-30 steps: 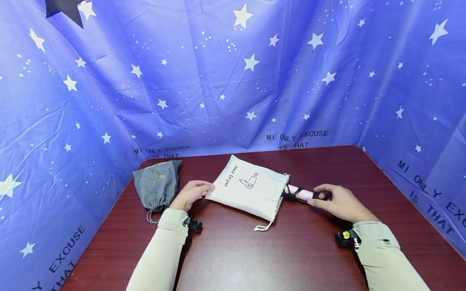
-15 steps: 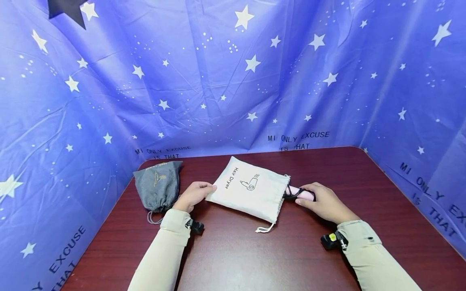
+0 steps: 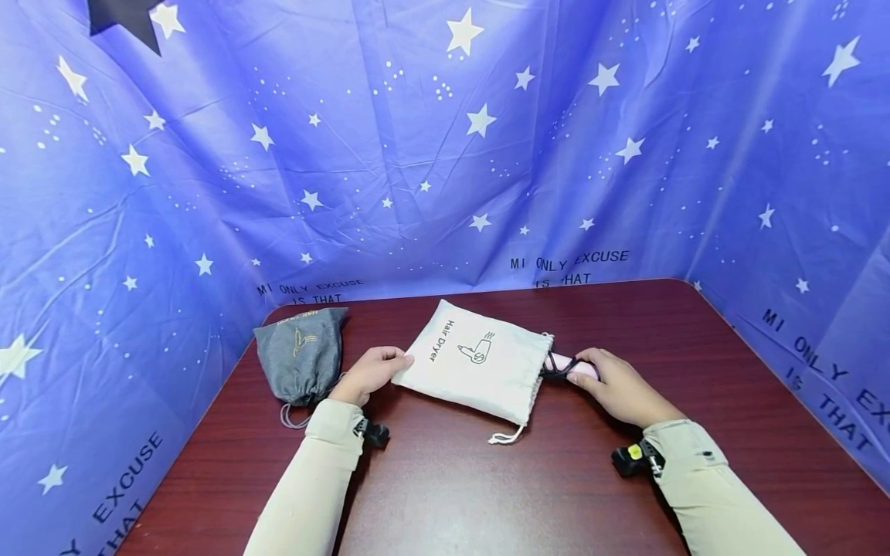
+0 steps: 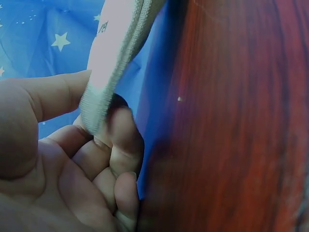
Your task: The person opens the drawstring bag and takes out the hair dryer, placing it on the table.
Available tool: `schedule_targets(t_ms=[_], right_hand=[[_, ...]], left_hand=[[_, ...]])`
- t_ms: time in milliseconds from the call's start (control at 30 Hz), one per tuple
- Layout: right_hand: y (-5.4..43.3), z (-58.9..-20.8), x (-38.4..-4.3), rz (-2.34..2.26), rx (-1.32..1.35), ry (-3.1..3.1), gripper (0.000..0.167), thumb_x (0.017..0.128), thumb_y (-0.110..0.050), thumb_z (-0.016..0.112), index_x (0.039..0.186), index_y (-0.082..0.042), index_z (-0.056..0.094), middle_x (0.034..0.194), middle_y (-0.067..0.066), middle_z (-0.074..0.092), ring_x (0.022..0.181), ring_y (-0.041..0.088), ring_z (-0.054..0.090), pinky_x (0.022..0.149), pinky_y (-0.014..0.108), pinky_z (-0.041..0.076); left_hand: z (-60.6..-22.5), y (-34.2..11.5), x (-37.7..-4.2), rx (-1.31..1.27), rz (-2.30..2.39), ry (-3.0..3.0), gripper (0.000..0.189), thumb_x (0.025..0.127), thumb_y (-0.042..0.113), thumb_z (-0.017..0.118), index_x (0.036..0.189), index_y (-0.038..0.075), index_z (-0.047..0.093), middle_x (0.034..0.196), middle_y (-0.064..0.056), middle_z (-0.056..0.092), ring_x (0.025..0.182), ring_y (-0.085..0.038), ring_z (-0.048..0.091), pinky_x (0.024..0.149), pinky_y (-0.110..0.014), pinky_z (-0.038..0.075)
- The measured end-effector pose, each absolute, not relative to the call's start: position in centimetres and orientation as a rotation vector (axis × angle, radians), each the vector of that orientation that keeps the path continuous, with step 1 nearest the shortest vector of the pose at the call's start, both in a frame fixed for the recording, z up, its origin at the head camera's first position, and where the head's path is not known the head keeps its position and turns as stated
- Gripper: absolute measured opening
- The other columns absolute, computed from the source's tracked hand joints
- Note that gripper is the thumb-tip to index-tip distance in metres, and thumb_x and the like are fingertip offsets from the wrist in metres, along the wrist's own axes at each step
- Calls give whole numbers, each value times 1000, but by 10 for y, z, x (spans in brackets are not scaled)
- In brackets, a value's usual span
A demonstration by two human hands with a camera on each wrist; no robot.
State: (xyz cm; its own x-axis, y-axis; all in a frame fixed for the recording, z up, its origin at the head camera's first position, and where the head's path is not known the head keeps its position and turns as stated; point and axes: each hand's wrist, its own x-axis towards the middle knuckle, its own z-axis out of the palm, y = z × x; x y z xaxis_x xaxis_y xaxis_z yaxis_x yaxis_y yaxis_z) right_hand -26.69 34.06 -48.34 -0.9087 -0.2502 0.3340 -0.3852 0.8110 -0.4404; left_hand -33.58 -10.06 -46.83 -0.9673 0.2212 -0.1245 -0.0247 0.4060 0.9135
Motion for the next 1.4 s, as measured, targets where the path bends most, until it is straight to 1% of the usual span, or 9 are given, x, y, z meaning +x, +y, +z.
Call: schedule_targets(t_ms=[167,267,367,433,600,767,1033,1200,1400], right_hand=[[340,-481,-265,806,486,-2739,29,101,-27,69,121,-7,63,105,6,69,93,18,60,81,32,48],[339,-480,-265,853,481,-2737,35,98,-29,73,124,-7,63,107,6,70,92,17,60,81,29,48],[340,-482,-266,849,480,-2739,41,96,-32,75,127,-7,65,112,7,71,97,18,61,84,27,47],[341,-484,-267,824,486,-2738,43,96,-32,76,129,-7,65,116,8,71,100,19,61,87,24,46],[343,-488,-269,806,503,-2714,39,98,-31,74,128,-7,66,117,7,71,103,18,61,89,18,42],[344,-489,-268,809,510,-2690,37,98,-28,73,127,-6,66,116,7,71,103,18,61,89,14,40],[345,-487,-267,806,494,-2697,38,100,-29,71,128,-5,66,121,11,71,112,27,62,92,18,40],[346,-485,-267,812,477,-2708,38,100,-30,70,129,-5,66,121,12,71,111,27,61,91,18,40],[348,-484,-265,818,472,-2710,37,100,-29,71,128,-6,66,118,11,71,105,22,60,88,16,39]], left_hand=[[-467,-101,-335,233,1558,2432,30,103,34,63,98,6,73,81,1,65,72,-15,58,68,-28,49],[-467,-100,-335,257,1548,2444,33,103,36,62,103,5,76,85,0,68,74,-14,59,68,-28,50],[-470,-96,-336,269,1559,2479,35,103,36,62,100,4,76,85,-1,68,75,-13,58,68,-27,49],[-471,-95,-336,270,1560,2495,34,104,36,62,98,5,75,82,-1,67,72,-14,57,66,-27,47],[-470,-97,-335,256,1578,2498,29,104,31,62,95,6,73,75,0,62,64,-15,55,61,-27,45],[-470,-97,-336,227,1640,2473,27,103,28,62,94,5,73,74,0,64,62,-15,56,60,-27,48],[-471,-98,-337,210,1662,2462,28,103,28,63,96,3,74,75,-1,66,61,-14,58,60,-27,50],[-471,-98,-337,192,1679,2453,28,103,27,64,96,2,74,76,-2,67,62,-14,59,61,-27,51],[-472,-99,-338,179,1672,2465,29,102,28,64,96,2,75,77,-2,69,65,-14,62,64,-28,51]])
